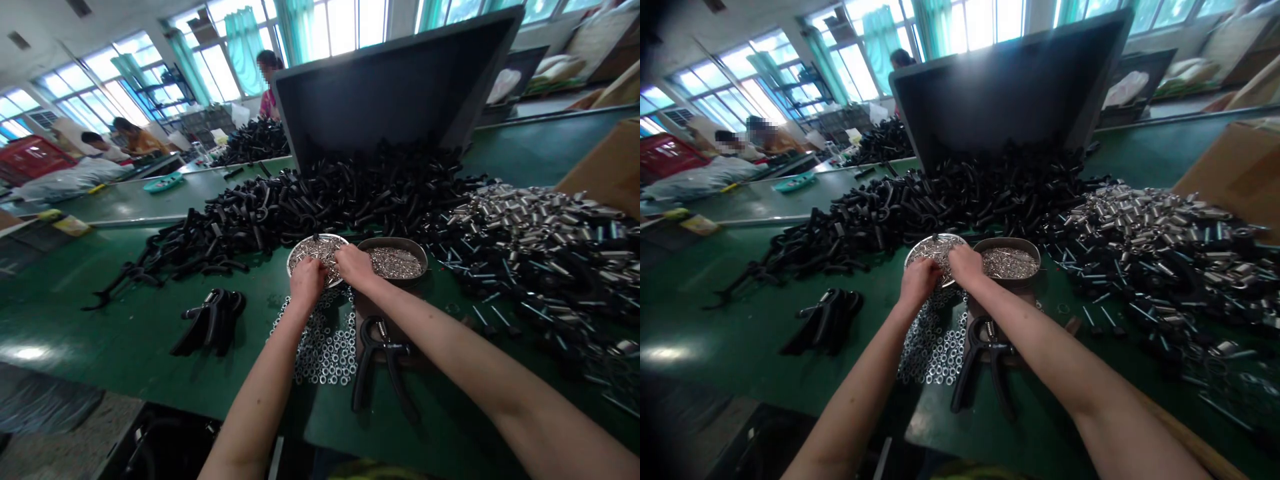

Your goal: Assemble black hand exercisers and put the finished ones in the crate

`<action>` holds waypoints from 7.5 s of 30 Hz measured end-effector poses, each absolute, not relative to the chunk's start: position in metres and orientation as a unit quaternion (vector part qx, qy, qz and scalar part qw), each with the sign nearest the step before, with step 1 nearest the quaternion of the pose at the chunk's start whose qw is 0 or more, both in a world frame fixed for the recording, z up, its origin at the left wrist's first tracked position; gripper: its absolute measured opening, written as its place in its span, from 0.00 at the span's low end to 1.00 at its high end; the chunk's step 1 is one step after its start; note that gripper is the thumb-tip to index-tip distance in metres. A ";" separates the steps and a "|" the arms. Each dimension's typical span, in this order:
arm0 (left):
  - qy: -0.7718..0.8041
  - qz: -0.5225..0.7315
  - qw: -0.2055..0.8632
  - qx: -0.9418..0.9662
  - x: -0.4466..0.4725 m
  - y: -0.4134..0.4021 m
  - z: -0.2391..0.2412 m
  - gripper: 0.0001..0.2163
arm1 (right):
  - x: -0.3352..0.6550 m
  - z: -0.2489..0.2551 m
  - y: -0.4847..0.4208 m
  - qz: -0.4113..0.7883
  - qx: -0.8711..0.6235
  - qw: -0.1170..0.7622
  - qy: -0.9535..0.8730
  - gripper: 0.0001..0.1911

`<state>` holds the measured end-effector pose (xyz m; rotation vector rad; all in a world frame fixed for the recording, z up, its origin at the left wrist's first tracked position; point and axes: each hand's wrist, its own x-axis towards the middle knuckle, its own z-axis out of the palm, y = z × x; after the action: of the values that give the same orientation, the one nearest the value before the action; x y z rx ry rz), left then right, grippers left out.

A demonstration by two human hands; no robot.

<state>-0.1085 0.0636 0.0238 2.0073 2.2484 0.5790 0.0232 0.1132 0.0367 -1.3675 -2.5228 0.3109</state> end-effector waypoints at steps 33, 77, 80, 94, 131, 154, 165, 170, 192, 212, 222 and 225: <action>0.603 0.287 0.298 0.681 -0.032 -0.043 0.001 0.05 | 0.121 0.028 0.036 0.242 -0.436 0.069 -0.864 0.15; 0.639 0.153 0.146 0.739 -0.029 -0.095 -0.009 0.22 | 0.206 0.011 -0.077 0.499 -0.653 0.279 -0.496 0.26; 0.631 0.173 0.147 0.742 -0.030 -0.095 -0.013 0.21 | 0.201 0.016 -0.090 0.490 -0.641 0.268 -0.526 0.25; 0.604 0.178 0.204 0.750 -0.031 -0.087 0.005 0.22 | 0.221 0.001 -0.081 -0.021 -0.570 0.133 -0.811 0.21; 0.598 0.134 0.091 0.785 -0.009 0.082 0.041 0.12 | 0.142 0.026 0.143 0.115 -0.547 -0.049 -0.828 0.09; 0.600 0.056 0.181 0.777 0.008 0.136 0.022 0.07 | 0.182 0.009 0.050 0.500 -0.479 0.300 -0.656 0.08; 0.523 0.380 0.527 0.552 -0.028 0.072 0.033 0.05 | 0.169 0.001 0.042 0.339 -0.441 0.225 -0.800 0.02; 0.489 0.412 0.635 0.435 -0.053 0.026 0.024 0.07 | 0.161 0.011 0.039 0.286 -0.467 0.174 -0.819 0.03; 0.551 0.305 0.376 0.680 -0.021 -0.018 -0.009 0.01 | 0.223 0.019 -0.008 0.205 -0.565 0.126 -0.789 0.12; 0.577 0.260 0.403 0.661 -0.017 -0.011 -0.006 0.04 | 0.218 0.046 -0.059 0.270 -0.567 0.291 -0.722 0.23; 0.592 0.261 0.389 0.656 -0.016 -0.013 -0.005 0.06 | 0.213 0.043 -0.055 0.208 -0.548 0.279 -0.761 0.22; 0.592 0.256 0.377 0.665 -0.016 -0.014 -0.004 0.06 | 0.213 0.025 -0.052 0.205 -0.558 0.199 -0.779 0.21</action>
<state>-0.0160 -0.0140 -0.0041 1.6995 1.5135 0.6549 0.2130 -0.0521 0.0252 -1.5613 -2.1793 0.5749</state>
